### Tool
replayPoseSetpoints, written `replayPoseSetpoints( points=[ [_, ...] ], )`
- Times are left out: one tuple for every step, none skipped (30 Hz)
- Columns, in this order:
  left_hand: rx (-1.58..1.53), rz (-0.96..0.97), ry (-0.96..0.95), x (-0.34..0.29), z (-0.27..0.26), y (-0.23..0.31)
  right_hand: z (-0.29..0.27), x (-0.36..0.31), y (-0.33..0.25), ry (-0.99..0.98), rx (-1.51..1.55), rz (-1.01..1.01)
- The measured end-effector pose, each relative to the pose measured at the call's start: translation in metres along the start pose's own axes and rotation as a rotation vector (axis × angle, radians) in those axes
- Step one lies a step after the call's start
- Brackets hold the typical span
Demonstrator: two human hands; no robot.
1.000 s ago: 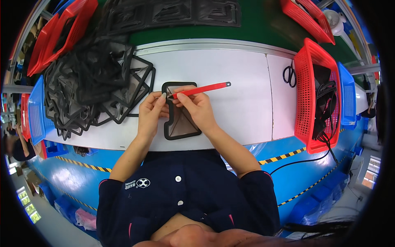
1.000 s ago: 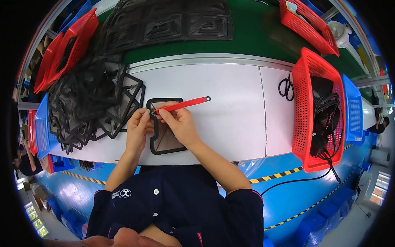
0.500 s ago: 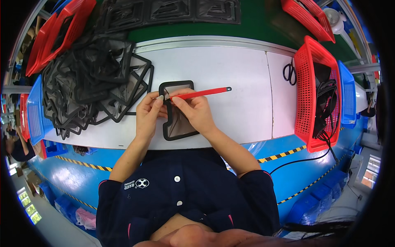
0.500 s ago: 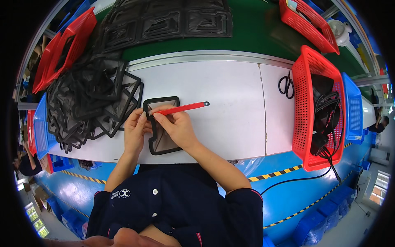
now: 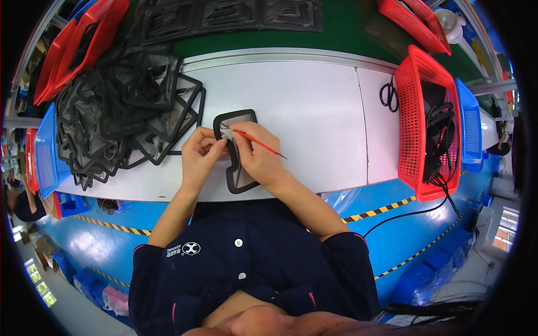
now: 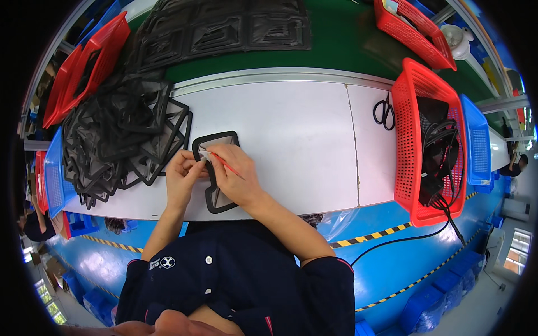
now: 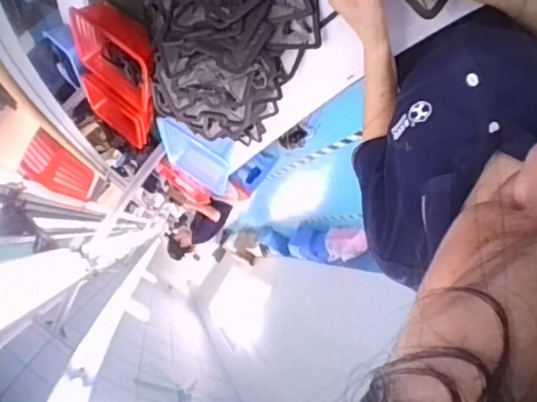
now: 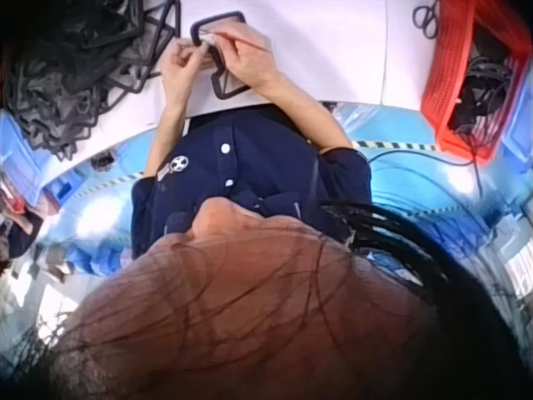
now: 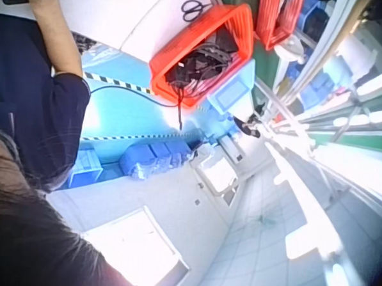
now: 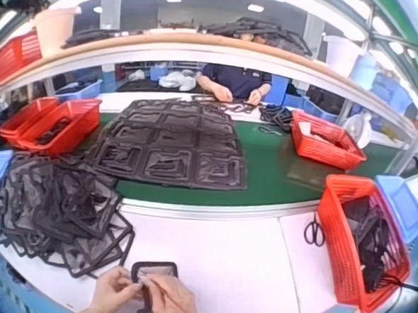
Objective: The recorder uses a red tool to trim or clean the edges of black plastic gasket-like objects on a workbench.
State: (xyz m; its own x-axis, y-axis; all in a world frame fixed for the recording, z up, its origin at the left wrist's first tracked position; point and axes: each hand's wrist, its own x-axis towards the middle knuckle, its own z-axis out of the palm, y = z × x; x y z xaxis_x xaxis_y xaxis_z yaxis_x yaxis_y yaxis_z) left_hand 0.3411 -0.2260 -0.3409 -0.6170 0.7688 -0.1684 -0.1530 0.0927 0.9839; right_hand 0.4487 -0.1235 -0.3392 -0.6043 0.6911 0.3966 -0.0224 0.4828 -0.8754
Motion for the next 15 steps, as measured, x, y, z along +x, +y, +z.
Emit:
replayPoseSetpoints(
  points=[
    [0.017, -0.021, -0.022, 0.003, -0.007, -0.001, -0.006, -0.001, -0.001, 0.018, -0.01, 0.025],
    [0.05, -0.039, -0.002, 0.005, -0.015, 0.002, -0.014, -0.001, 0.0, 0.035, -0.02, 0.051],
    [0.079, -0.058, 0.02, 0.006, -0.025, 0.007, -0.025, 0.0, 0.003, 0.109, -0.08, -0.025],
    [0.108, -0.077, 0.042, 0.007, -0.034, 0.011, -0.04, -0.002, 0.009, 0.16, -0.046, 0.077],
    [0.18, -0.066, 0.112, 0.007, -0.044, 0.014, -0.058, -0.004, 0.014, 0.206, -0.015, 0.181],
    [0.256, -0.054, 0.183, 0.006, -0.05, 0.015, -0.077, -0.003, 0.017, 0.29, -0.058, 0.228],
    [0.328, -0.098, 0.182, 0.002, -0.051, 0.017, -0.092, -0.005, 0.024, 0.361, -0.009, 0.278],
    [0.376, -0.106, 0.188, -0.001, -0.051, 0.014, -0.104, -0.008, 0.035, 0.397, 0.028, 0.271],
    [0.422, -0.12, 0.191, -0.004, -0.05, 0.01, -0.116, -0.007, 0.037, 0.448, 0.046, 0.285],
    [0.467, -0.134, 0.194, -0.007, -0.049, 0.006, -0.129, -0.005, 0.038, 0.507, 0.059, 0.352],
    [0.464, -0.157, 0.223, -0.005, -0.053, 0.006, -0.142, -0.005, 0.043, 0.6, 0.08, 0.327],
    [0.466, -0.163, 0.232, -0.005, -0.056, 0.007, -0.154, -0.006, 0.049, 0.67, 0.065, 0.319],
    [0.467, -0.169, 0.241, -0.004, -0.059, 0.009, -0.167, -0.006, 0.057, 0.739, 0.049, 0.31],
    [0.469, -0.18, 0.25, -0.004, -0.062, 0.009, -0.178, -0.007, 0.062, 0.806, 0.032, 0.306],
    [0.437, -0.179, 0.266, -0.003, -0.067, 0.009, -0.191, -0.009, 0.067, 0.774, -0.004, 0.331]
  ],
)
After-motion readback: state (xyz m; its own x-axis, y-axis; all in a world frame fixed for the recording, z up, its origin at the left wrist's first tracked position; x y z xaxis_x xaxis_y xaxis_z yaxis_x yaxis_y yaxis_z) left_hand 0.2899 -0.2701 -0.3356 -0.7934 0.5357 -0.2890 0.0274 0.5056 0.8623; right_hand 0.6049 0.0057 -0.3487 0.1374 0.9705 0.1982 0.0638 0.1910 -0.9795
